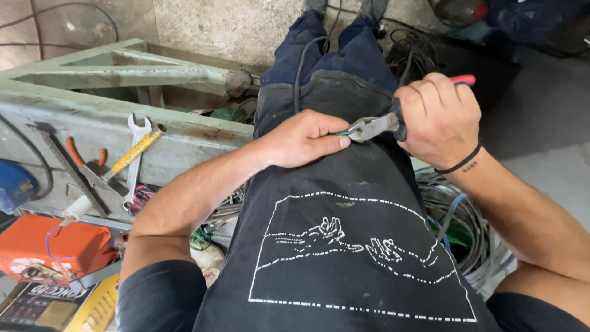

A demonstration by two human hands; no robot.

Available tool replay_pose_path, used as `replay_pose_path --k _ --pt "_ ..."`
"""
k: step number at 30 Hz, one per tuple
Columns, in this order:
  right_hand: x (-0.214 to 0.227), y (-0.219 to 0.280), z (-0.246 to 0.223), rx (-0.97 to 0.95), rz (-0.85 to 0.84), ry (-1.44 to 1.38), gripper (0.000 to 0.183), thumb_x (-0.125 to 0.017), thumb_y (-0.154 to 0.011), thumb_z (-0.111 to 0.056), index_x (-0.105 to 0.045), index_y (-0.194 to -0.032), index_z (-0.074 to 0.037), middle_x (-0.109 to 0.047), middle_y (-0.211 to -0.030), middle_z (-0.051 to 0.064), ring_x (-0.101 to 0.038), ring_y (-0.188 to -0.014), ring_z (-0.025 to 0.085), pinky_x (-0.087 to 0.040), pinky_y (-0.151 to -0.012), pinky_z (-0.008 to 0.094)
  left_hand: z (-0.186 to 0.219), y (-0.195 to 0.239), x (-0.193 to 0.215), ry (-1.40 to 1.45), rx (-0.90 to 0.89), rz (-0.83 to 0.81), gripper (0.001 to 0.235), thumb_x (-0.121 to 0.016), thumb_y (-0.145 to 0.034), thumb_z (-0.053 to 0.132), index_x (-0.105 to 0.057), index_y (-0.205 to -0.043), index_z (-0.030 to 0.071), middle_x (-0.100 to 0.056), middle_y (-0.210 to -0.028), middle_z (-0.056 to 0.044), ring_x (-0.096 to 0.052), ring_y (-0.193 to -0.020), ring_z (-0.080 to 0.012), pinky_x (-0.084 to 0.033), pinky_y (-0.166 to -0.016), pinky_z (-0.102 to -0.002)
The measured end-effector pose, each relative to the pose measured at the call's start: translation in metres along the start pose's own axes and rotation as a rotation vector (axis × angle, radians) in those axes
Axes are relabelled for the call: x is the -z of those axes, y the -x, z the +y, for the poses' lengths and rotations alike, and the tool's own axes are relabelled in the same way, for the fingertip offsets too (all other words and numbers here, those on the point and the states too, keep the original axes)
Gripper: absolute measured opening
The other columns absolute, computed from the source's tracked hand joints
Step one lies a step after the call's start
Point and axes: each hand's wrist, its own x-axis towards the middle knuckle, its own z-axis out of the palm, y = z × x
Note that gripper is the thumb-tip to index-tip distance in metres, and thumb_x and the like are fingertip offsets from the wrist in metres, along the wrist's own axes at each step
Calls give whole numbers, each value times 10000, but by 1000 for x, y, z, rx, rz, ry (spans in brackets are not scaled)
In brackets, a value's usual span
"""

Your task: Stripping insulation from multiple electrical wires within a cable using wire strippers

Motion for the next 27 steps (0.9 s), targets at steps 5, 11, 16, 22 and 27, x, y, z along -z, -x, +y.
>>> replay_pose_path --k 5,11,16,22,27 --pt "-22 13 3 -14 19 -25 175 -533 -964 -192 -684 -896 -137 -559 -821 34 -666 -843 222 -477 -710 322 5 3 0 18 2 18 149 -621 -1020 217 -746 -1001 140 -690 -684 -60 -603 -702 -118 -553 -673 -343" --pt "-37 32 -2 -96 -6 -152 162 -601 -950 -289 -673 -859 -176 -532 -768 -1 -649 -775 196 -495 -672 314 11 7 1 50 -11 6 157 -617 -1026 234 -754 -1054 162 -702 -697 -27 -584 -713 -89 -562 -686 -329" --pt "-28 38 -10 -236 -98 -404 90 -668 -854 -183 -707 -913 -127 -576 -767 25 -674 -787 254 -523 -676 357 17 6 3 2 -48 -13 154 -612 -1035 226 -750 -1077 171 -706 -686 -27 -628 -693 -101 -570 -681 -311" --pt "-6 49 -9 -434 -445 -691 286 -725 -758 -140 -706 -1043 -153 -625 -804 54 -697 -884 306 -538 -728 429 8 3 2 -28 -137 -19 170 -610 -1033 203 -737 -1123 137 -750 -818 -144 -746 -787 -253 -585 -701 -394" --pt "-17 97 -24 -774 -226 -985 319 -622 -679 73 -712 -972 -17 -682 -800 135 -711 -853 355 -541 -791 418 9 9 -2 -3 -240 -28 205 -645 -1032 227 -735 -1195 142 -774 -944 -132 -767 -904 -321 -599 -740 -417"
